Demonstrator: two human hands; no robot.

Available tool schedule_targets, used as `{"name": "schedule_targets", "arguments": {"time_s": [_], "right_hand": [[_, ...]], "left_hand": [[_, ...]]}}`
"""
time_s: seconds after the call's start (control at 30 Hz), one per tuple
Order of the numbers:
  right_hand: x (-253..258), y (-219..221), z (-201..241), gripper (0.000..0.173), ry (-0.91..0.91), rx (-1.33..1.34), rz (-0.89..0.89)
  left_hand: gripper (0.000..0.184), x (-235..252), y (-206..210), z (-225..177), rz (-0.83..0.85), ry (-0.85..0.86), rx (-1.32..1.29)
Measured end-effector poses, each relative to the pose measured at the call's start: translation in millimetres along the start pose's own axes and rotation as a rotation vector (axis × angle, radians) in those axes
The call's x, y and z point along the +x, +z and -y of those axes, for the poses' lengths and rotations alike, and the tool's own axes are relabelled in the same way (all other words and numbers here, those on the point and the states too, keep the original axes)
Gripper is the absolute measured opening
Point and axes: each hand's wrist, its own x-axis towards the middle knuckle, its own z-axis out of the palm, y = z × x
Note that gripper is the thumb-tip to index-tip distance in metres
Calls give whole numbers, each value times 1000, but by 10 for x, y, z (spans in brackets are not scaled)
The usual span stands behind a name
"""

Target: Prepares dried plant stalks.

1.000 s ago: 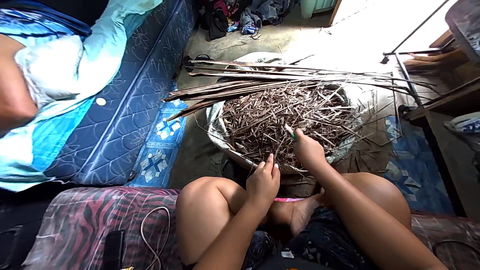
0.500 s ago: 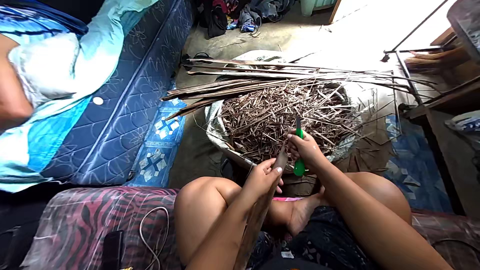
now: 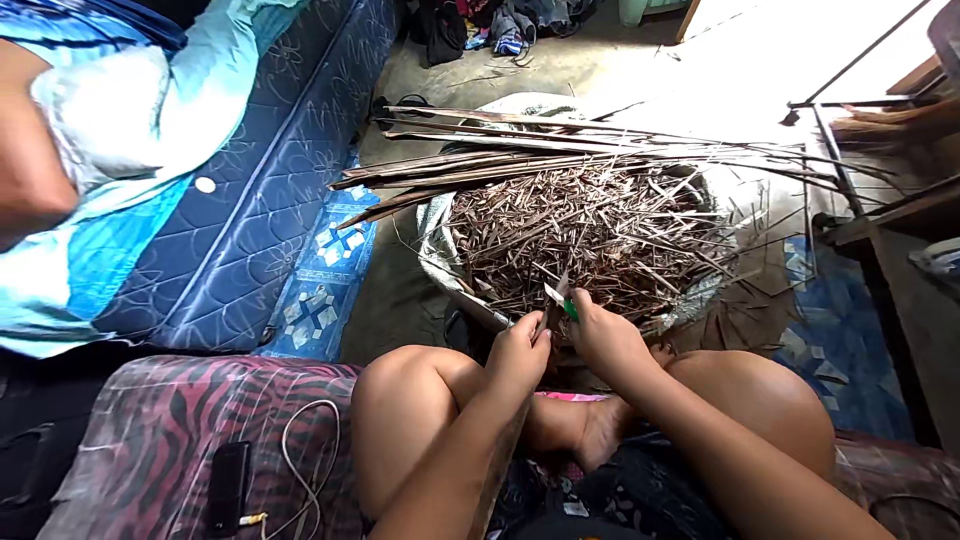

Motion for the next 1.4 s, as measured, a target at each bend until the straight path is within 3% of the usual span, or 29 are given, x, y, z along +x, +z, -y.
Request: {"name": "schedule_targets", "arguments": {"time_s": [0.27, 0.43, 0.73, 1.03, 1.23, 1.3, 1.4], "right_hand": [[-233, 157, 123, 30, -54, -154, 130], [-259, 241, 149, 25, -48, -168, 12], [-137, 152, 185, 27, 62, -182, 88], [136, -44, -27, 32, 157, -104, 71], [396, -301, -408, 29, 262, 102, -167], [363, -336, -443, 26, 229, 156, -253], [251, -303, -411, 25, 113, 173, -207]], "left_hand": [[30, 16, -30, -16, -45, 8, 47], [23, 40, -48, 49, -57, -15, -75], [19, 47, 2, 27, -5, -39, -4], [24, -24, 83, -49, 102, -99, -159], [22, -86, 85, -93, 119, -87, -243], [23, -81, 79, -82, 107, -82, -236], [24, -62, 69, -71, 94, -87, -192]]}}
